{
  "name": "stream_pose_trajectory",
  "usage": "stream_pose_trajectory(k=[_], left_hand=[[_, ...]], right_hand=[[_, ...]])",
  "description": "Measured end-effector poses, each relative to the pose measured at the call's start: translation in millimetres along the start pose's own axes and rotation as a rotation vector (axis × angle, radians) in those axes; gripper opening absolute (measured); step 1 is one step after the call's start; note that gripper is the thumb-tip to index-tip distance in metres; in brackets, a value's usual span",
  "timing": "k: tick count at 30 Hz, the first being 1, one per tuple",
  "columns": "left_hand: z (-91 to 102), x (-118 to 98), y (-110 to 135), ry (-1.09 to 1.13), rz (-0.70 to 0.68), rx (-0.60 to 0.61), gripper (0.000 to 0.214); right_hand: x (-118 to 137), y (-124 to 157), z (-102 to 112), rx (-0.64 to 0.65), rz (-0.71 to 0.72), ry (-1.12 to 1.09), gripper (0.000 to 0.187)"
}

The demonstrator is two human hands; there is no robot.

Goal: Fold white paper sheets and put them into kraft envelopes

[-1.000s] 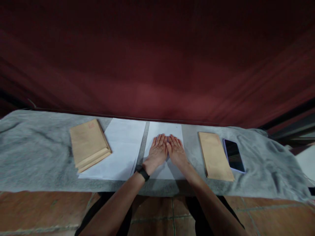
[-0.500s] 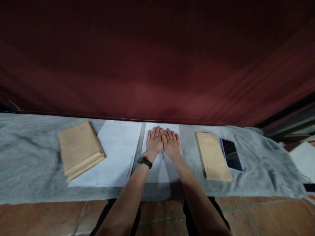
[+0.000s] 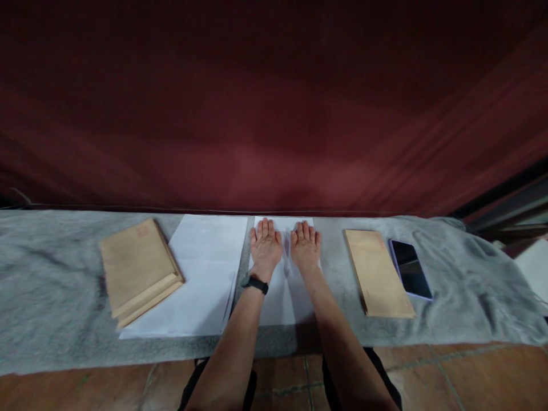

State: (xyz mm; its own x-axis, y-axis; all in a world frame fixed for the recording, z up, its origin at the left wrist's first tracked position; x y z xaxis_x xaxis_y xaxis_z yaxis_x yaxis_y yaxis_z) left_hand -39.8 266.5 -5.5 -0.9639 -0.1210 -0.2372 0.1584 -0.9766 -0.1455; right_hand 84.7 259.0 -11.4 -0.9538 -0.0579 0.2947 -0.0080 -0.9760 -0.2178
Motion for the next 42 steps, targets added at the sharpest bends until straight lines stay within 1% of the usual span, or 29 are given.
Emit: stream_pose_trajectory(k=[1, 3, 5, 7, 10, 16, 20, 25, 31, 35, 38, 40, 42], left_hand=[[0.9, -0.3, -0.2, -0.008, 0.011, 0.007, 0.056], [2.2, -2.2, -0.3, -0.020, 0.005, 0.027, 0.056], [1.9, -5.6, 0.0, -0.021, -0.047, 0.061, 0.055], [0.2, -8.2, 0.4, -0.022, -0.095, 0.091, 0.054], [-1.9, -6.9, -0.3, -0.035, -0.062, 0.088, 0.055], [-2.8, 0.6, -1.9, -0.020, 0.019, 0.024, 0.057], [-2.8, 5.7, -0.9, -0.014, 0.048, -0.007, 0.058], [-1.8, 10.6, 4.6, -0.019, 0.063, -0.049, 0.059], [1.5, 18.7, 12.4, -0.019, 0.021, -0.083, 0.059], [7.3, 23.3, 17.2, -0.045, -0.001, -0.060, 0.059], [15.4, 18.6, 27.8, -0.042, -0.030, -0.063, 0.059], [20.0, 9.2, 41.8, -0.027, -0.108, -0.079, 0.058], [20.2, -1.4, 60.5, -0.022, -0.208, -0.053, 0.056]], right_hand=[[0.5, -1.8, 0.0, 0.001, 0.009, -0.003, 0.058], [4.2, -5.1, -1.0, 0.022, 0.078, -0.017, 0.056], [9.4, -7.0, -3.2, 0.062, 0.159, -0.031, 0.054], [12.8, -7.7, -5.7, 0.089, 0.192, -0.027, 0.053], [12.1, -7.6, -8.5, 0.067, 0.149, 0.008, 0.055], [1.4, -5.0, -12.2, -0.068, 0.078, 0.067, 0.059], [-7.5, -2.8, -11.2, -0.118, 0.061, 0.101, 0.061], [-19.9, 1.4, -7.2, -0.142, 0.060, 0.116, 0.062], [-35.5, 8.6, -1.1, -0.135, 0.065, 0.140, 0.063], [-41.1, 14.7, 7.6, -0.139, 0.045, 0.131, 0.062], [-33.0, 25.0, 15.3, -0.144, 0.074, 0.093, 0.061], [-20.5, 36.9, 18.2, -0.127, 0.152, 0.045, 0.059], [-7.2, 53.0, 18.3, -0.092, 0.232, -0.015, 0.057]])
Point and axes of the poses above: each hand's wrist, its own y-axis away from the middle knuckle, its own z-axis out of the back of the hand, x = y × z, the point moved 4 cm from there along -y, towards the middle knuckle, and after that the axes turned 5 degrees about z, right-handed, at the moved point
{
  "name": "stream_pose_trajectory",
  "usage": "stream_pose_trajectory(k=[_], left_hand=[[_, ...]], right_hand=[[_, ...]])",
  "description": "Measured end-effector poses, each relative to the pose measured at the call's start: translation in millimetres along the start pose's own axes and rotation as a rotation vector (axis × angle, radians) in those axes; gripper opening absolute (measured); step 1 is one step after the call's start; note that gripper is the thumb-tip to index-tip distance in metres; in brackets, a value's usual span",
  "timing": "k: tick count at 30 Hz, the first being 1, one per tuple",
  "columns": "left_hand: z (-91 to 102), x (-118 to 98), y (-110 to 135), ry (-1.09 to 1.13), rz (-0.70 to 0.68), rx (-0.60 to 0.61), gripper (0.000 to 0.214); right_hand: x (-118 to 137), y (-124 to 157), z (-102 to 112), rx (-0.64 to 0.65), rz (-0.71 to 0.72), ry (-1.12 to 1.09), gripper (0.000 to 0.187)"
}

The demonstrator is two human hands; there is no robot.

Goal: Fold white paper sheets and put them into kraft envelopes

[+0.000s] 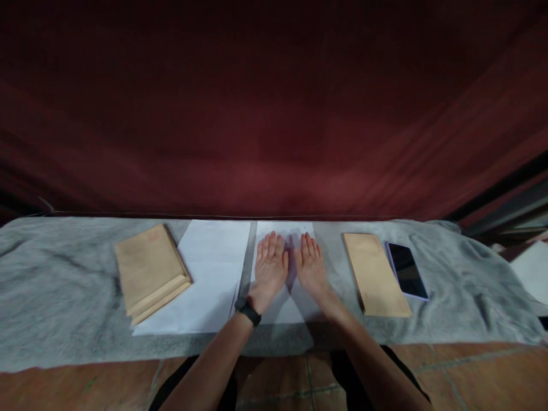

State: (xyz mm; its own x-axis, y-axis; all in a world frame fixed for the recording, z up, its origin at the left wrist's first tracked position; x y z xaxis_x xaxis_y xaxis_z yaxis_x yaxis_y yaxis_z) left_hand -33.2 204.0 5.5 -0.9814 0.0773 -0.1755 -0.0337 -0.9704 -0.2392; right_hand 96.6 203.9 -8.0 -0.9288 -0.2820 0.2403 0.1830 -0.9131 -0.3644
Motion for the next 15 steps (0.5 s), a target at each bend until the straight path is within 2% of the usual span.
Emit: stream_pose_trajectory(k=[4, 9, 15], left_hand=[[-6.9, -14.7, 34.6, -0.020, -0.128, 0.132, 0.060], [-2.8, -1.6, 58.7, -0.032, -0.193, 0.091, 0.060], [10.0, 15.0, 75.7, -0.029, -0.187, 0.067, 0.057]], right_hand=[[23.1, 30.5, -0.7, 0.061, 0.100, -0.082, 0.055], [26.0, 56.2, 6.7, 0.096, 0.167, -0.053, 0.055], [13.7, 69.5, 18.3, 0.104, 0.148, 0.004, 0.059]])
Point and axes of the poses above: each hand's wrist, its own y-axis away from the middle knuckle, its own z-axis out of the back of the hand, x = y × z, the point moved 4 cm from there along -y, towards the middle knuckle, and after that the axes turned 5 degrees about z, right-handed, at the moved point
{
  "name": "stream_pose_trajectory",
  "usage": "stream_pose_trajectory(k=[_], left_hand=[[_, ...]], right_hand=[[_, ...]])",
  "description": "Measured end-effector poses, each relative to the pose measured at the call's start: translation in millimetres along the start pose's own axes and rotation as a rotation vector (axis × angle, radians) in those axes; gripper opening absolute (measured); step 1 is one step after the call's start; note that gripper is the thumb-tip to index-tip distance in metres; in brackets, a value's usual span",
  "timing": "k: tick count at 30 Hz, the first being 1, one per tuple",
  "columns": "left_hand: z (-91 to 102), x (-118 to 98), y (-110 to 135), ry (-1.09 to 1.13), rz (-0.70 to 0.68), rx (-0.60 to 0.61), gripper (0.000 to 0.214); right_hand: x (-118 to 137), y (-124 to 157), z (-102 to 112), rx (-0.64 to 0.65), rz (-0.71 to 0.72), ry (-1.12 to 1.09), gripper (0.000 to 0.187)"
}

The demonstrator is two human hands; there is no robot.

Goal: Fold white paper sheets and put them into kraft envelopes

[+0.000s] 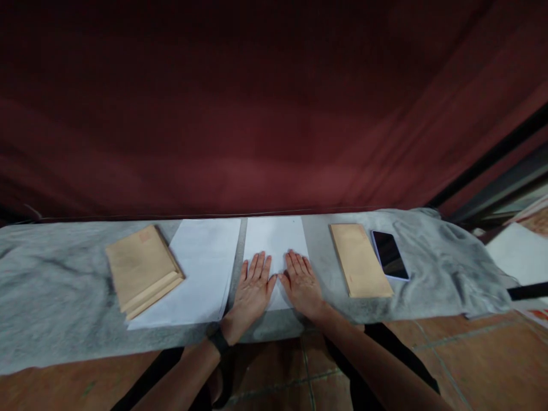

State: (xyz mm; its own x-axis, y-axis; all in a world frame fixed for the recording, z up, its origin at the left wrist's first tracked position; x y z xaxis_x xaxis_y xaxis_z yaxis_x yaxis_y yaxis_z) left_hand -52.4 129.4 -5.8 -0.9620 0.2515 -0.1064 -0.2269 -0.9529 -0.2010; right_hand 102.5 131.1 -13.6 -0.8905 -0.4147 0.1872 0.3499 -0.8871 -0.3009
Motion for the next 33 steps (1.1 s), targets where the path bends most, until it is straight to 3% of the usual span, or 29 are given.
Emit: stream_pose_trajectory(k=[12, 18, 24, 33], left_hand=[[13.6, -1.6, 23.1, 0.025, -0.132, 0.006, 0.067], [19.0, -16.4, 32.8, 0.135, -0.350, 0.086, 0.051], [22.2, -16.8, 33.4, 0.161, -0.329, 0.092, 0.052], [18.2, -9.1, 37.0, 0.107, -0.254, 0.070, 0.061]], right_hand=[[-19.7, 14.4, 10.5, 0.017, -0.050, 0.086, 0.060], [-3.3, 11.9, 7.9, 0.063, 0.101, 0.024, 0.056], [-4.0, 11.1, 4.3, 0.079, 0.115, 0.025, 0.056], [-16.9, 16.6, 3.7, 0.050, 0.021, 0.101, 0.062]])
Point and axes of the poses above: each hand's wrist, its own y-axis away from the middle knuckle, its own z-axis out of the back of the hand, x = y × z, the point moved 4 cm from there along -y, towards the middle knuckle, and after that the axes turned 5 degrees about z, right-handed, at the moved point
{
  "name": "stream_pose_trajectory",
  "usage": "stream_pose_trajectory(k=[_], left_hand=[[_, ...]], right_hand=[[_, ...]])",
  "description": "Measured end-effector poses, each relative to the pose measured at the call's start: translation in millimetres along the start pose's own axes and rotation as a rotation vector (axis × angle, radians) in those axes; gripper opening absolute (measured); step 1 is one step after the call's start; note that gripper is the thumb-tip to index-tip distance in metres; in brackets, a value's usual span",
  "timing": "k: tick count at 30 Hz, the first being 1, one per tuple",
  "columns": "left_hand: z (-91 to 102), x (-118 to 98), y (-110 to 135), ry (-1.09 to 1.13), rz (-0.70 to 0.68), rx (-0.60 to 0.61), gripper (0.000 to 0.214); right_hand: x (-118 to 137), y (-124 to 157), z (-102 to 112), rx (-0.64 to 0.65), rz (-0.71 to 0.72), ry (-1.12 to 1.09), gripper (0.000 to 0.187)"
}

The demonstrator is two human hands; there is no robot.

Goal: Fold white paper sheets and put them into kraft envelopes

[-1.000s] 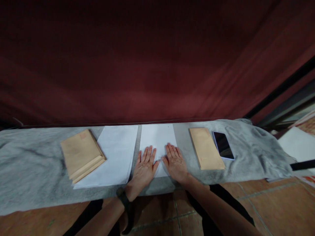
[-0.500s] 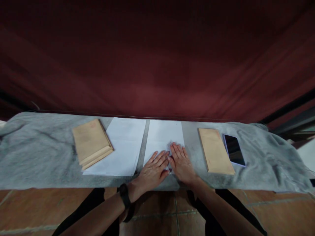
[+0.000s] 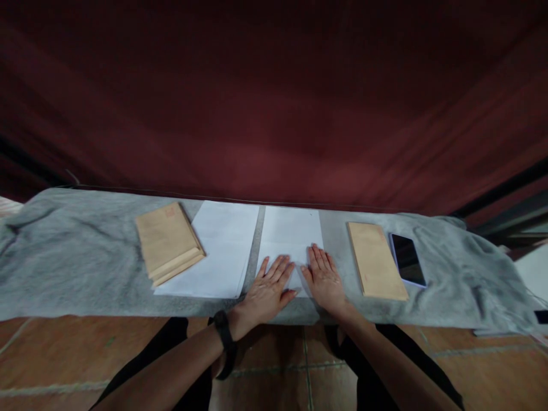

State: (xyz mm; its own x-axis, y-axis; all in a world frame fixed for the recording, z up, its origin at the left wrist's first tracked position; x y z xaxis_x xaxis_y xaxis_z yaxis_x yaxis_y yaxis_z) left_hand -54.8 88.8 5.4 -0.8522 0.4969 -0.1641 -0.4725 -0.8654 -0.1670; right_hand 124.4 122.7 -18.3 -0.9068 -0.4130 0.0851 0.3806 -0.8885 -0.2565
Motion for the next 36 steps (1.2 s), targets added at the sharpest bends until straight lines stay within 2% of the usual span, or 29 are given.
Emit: stream_pose_trajectory(k=[11, 20, 26, 32, 36], left_hand=[[-4.7, 1.9, 2.1, -0.033, 0.086, -0.019, 0.064], [-6.8, -1.3, 8.1, -0.093, 0.258, 0.007, 0.070], [-10.5, -2.0, 7.7, -0.079, 0.341, -0.043, 0.070], [-6.9, -11.7, -4.4, -0.110, 0.261, -0.118, 0.069], [-11.6, -19.1, -13.5, -0.077, 0.145, -0.117, 0.061]], right_hand=[[-2.1, 0.7, 2.5, 0.017, -0.076, 0.005, 0.062], [-14.4, 16.9, 3.7, -0.006, -0.165, 0.045, 0.065], [-14.4, 18.5, 0.4, -0.071, -0.168, 0.069, 0.063], [-6.5, 13.5, 7.6, -0.136, -0.107, 0.031, 0.060], [10.4, 7.2, 6.7, -0.083, 0.018, -0.070, 0.058]])
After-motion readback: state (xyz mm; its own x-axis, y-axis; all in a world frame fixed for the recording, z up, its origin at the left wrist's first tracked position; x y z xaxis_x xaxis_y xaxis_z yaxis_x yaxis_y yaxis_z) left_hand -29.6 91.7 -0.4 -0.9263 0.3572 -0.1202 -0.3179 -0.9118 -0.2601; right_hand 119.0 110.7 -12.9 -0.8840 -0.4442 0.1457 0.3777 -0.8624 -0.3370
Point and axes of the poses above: each hand's wrist, its own y-axis away from the middle knuckle, its own z-axis out of the back of the hand, x = y × z, the point moved 4 cm from there along -y, towards the middle knuckle, and after that the axes turned 5 degrees about z, right-handed, at the moved point
